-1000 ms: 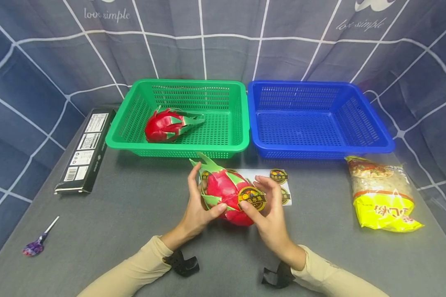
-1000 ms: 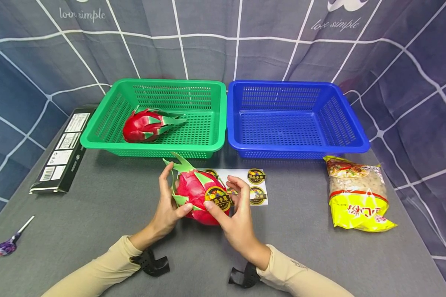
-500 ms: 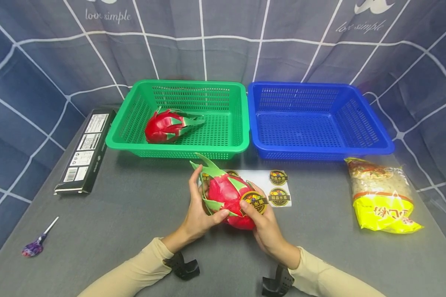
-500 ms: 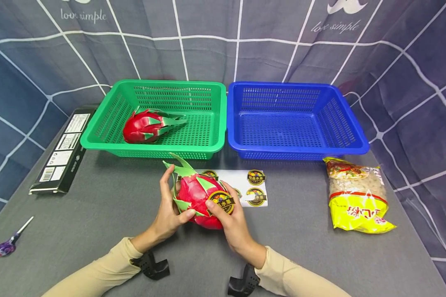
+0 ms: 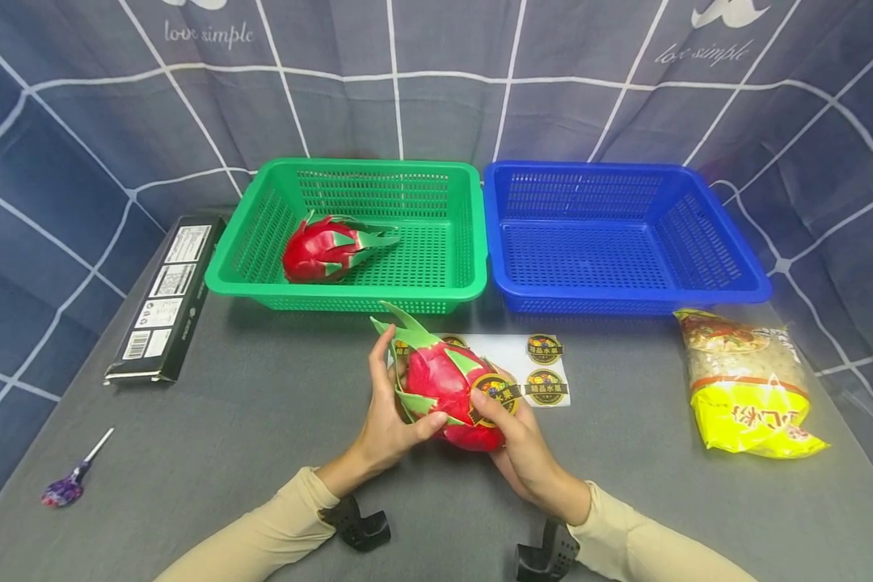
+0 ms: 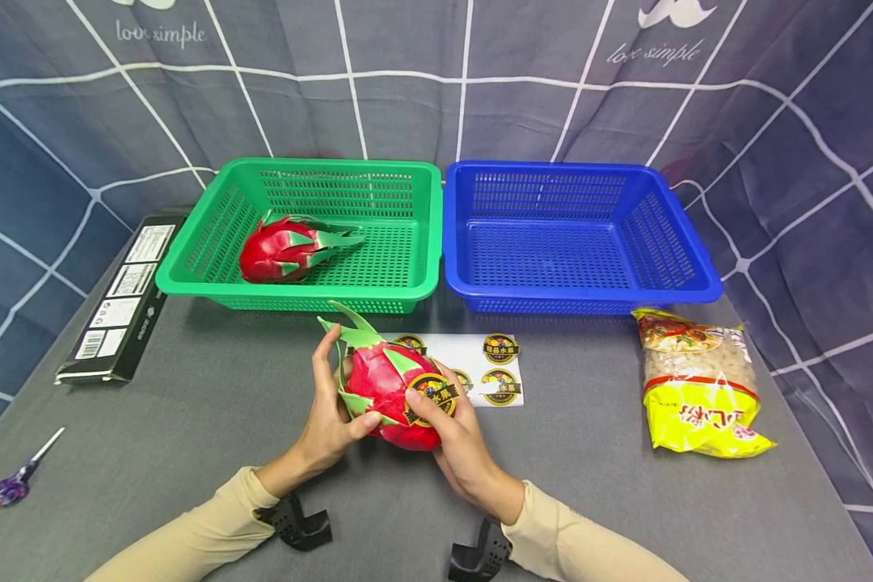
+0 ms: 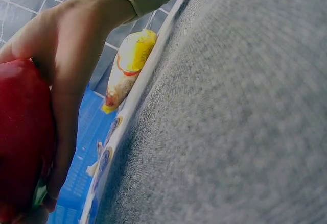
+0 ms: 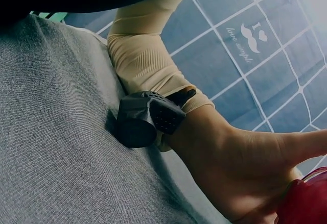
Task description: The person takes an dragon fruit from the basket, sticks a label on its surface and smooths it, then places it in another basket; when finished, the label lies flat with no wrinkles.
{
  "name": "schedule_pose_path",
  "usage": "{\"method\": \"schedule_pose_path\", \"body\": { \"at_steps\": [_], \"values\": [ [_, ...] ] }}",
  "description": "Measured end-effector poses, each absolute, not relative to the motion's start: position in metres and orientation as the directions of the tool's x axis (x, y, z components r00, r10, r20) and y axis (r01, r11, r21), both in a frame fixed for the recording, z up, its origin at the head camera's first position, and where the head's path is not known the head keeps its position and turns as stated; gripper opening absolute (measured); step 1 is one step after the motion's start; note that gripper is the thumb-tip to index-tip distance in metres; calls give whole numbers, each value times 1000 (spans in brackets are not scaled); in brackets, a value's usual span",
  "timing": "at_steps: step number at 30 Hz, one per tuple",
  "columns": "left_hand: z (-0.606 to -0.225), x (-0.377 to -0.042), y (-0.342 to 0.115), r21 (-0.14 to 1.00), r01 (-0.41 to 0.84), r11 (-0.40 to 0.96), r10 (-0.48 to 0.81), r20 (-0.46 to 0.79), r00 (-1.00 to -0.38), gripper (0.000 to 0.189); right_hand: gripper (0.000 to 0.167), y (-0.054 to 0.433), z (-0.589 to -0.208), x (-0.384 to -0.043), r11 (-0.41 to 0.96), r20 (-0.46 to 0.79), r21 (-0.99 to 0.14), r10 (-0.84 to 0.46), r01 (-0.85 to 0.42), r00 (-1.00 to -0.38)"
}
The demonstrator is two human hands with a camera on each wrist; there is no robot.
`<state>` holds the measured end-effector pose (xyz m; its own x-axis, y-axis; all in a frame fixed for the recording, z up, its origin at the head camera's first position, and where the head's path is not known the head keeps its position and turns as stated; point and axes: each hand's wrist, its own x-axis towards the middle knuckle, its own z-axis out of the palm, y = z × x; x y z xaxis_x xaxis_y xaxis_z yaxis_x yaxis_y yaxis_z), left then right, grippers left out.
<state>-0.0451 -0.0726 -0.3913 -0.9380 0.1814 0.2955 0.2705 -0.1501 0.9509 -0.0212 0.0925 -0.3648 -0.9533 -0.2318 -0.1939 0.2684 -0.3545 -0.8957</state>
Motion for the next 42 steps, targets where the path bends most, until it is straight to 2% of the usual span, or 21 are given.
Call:
{"method": "schedule_pose_path", "body": {
  "at_steps": [13,23,35,42],
  "values": [
    [-390,-46,-74,953,263,-152,179,288,-941,108,39,95,-363,-25,-419,-222,-837,-327,351,-919],
    [-392,-46,-75,954,247,-170,181,277,-944,107,37,98,-363,-29,-472,-180,-803,-391,364,-903],
    [-390,-47,-74,956,240,-169,183,270,-945,108,39,100,-359,-30,-541,-225,-725,-396,425,-890],
    [-390,-46,-74,955,256,-147,184,281,-942,108,38,100,-358,-29,-516,-241,-743,-390,427,-889]
  ]
}}
